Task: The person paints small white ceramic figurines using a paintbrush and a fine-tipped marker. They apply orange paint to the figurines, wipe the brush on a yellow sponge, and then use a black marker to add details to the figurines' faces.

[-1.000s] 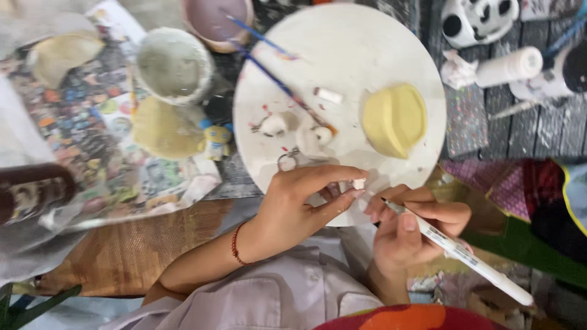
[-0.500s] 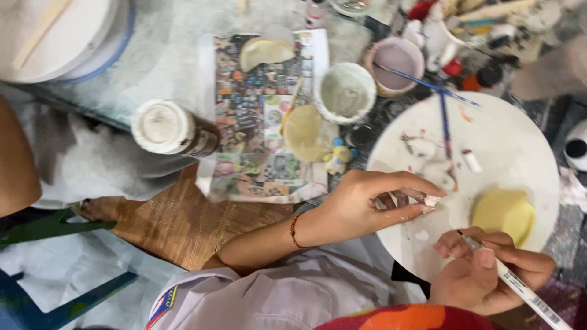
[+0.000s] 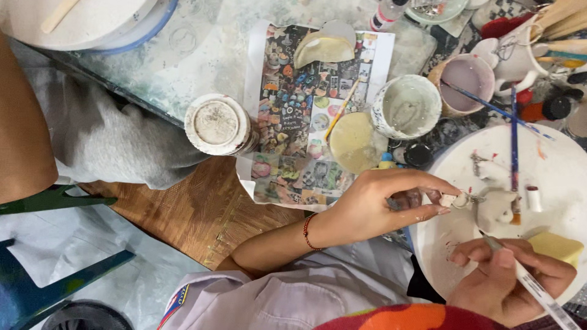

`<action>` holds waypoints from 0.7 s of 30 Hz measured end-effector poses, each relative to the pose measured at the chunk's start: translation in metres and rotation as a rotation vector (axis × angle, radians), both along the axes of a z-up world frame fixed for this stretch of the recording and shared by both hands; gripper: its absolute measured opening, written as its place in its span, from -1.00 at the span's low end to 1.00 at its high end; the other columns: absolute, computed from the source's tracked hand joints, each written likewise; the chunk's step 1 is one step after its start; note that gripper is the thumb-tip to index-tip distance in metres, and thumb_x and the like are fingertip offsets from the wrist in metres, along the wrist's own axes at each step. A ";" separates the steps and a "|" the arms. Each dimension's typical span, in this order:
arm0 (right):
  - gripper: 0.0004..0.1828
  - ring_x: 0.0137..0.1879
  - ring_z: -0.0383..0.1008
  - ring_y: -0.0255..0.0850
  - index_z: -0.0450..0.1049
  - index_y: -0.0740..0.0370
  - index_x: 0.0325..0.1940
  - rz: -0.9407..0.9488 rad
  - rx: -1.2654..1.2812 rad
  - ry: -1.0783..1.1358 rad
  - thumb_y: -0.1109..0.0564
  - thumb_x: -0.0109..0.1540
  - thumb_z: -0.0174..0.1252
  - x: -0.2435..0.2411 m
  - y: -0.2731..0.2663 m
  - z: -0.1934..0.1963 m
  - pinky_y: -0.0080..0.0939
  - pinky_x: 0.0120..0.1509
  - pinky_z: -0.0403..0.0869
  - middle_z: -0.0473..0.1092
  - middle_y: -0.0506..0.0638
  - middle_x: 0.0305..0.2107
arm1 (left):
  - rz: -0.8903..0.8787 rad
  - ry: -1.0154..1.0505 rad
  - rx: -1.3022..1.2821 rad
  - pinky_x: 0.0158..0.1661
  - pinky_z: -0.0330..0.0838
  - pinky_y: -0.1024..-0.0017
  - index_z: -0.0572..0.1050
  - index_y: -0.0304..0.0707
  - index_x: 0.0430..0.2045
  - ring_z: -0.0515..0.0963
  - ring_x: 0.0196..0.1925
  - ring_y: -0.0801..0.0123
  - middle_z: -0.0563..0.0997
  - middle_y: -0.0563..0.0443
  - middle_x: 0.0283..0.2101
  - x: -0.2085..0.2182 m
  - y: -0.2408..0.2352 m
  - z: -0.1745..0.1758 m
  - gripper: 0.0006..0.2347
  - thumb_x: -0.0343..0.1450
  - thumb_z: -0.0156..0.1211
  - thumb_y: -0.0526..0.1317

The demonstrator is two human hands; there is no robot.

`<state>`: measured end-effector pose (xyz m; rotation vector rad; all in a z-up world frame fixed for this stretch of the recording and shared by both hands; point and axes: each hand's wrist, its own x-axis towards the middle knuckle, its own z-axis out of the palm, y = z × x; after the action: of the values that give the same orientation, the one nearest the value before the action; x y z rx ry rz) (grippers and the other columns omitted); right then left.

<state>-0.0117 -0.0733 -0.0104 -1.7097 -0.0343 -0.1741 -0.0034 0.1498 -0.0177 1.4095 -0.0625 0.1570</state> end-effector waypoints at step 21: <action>-0.58 -0.48 0.29 -0.05 0.18 0.30 0.01 0.069 0.090 0.047 -0.10 0.59 0.10 0.004 -0.029 -0.016 0.03 -0.32 0.41 0.24 0.13 -0.46 | 0.075 -0.067 0.100 -0.13 0.50 0.53 0.55 -0.01 0.03 0.62 -0.21 0.47 0.63 0.11 -0.22 -0.009 -0.016 -0.013 -0.77 0.50 0.36 -0.20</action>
<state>-0.0082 -0.1024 -0.0268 -1.6195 -0.0503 -0.0829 -0.0126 0.1334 -0.0311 1.5072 -0.0730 0.2664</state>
